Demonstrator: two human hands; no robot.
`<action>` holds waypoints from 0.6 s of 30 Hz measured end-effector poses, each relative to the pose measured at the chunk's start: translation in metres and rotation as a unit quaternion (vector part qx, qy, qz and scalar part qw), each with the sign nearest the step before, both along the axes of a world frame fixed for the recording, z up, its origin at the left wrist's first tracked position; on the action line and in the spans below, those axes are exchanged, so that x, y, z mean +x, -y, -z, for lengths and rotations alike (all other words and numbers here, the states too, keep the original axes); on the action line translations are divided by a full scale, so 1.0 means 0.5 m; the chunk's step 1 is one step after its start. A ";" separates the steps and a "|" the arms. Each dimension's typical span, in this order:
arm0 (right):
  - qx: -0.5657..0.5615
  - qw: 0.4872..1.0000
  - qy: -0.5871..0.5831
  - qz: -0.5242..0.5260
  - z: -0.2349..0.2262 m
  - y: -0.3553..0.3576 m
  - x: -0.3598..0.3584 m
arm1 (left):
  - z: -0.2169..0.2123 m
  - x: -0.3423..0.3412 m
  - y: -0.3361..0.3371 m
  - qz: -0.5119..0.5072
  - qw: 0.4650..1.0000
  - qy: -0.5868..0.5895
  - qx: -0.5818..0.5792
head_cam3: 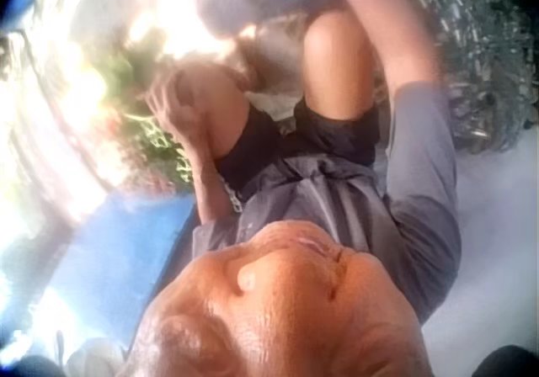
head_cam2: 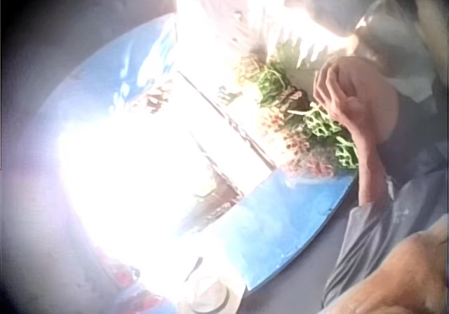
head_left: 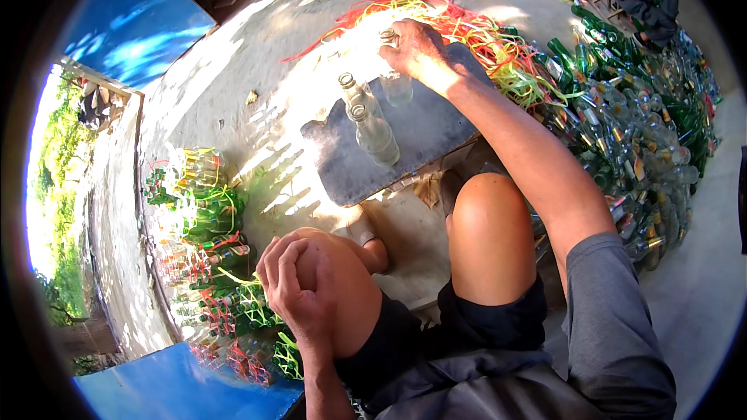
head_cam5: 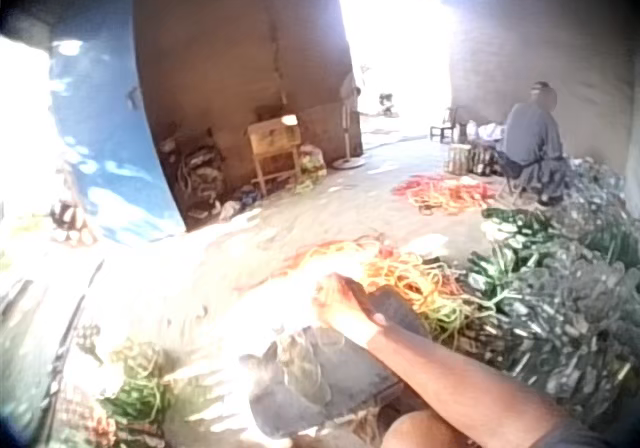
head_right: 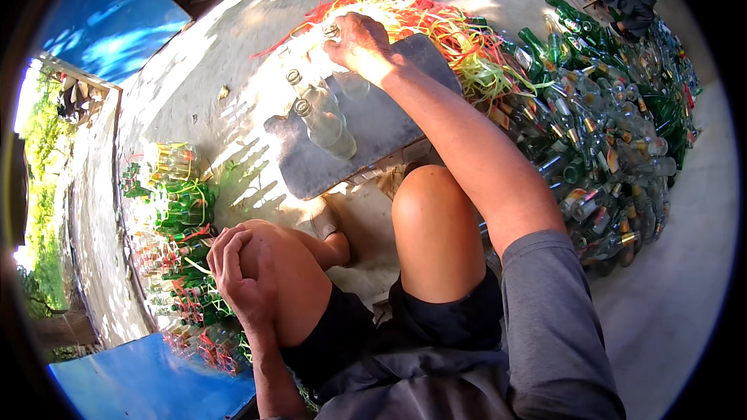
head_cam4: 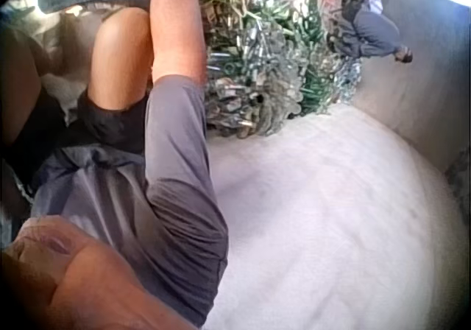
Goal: The person sits on the ground and sorts glass bottles by picking them up from a pile and placing them onto a flat surface. The person handles clear and green glass bottles, arranging them in rows on the surface.
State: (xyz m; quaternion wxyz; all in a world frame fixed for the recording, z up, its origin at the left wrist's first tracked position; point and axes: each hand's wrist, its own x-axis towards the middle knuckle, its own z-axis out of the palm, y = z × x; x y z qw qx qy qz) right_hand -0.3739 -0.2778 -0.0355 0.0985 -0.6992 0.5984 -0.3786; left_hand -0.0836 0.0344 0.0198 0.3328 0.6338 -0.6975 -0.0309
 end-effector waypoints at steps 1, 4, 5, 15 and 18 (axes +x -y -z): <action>0.014 1.000 -0.008 0.001 0.000 0.004 -0.002 | -0.001 -0.003 0.001 0.001 1.000 -0.004 0.002; 0.034 0.999 -0.025 0.010 0.001 0.015 0.000 | -0.003 -0.007 0.003 -0.001 1.000 -0.008 0.012; 0.038 0.999 -0.020 0.013 0.002 0.017 0.005 | -0.002 -0.006 0.004 0.000 1.000 -0.008 0.011; 0.015 1.000 -0.011 0.005 0.069 0.056 0.009 | 0.001 -0.005 0.012 0.009 1.000 -0.016 0.011; 0.033 0.999 -0.008 -0.008 0.062 0.056 0.019 | 0.003 0.000 0.011 0.005 1.000 -0.016 0.009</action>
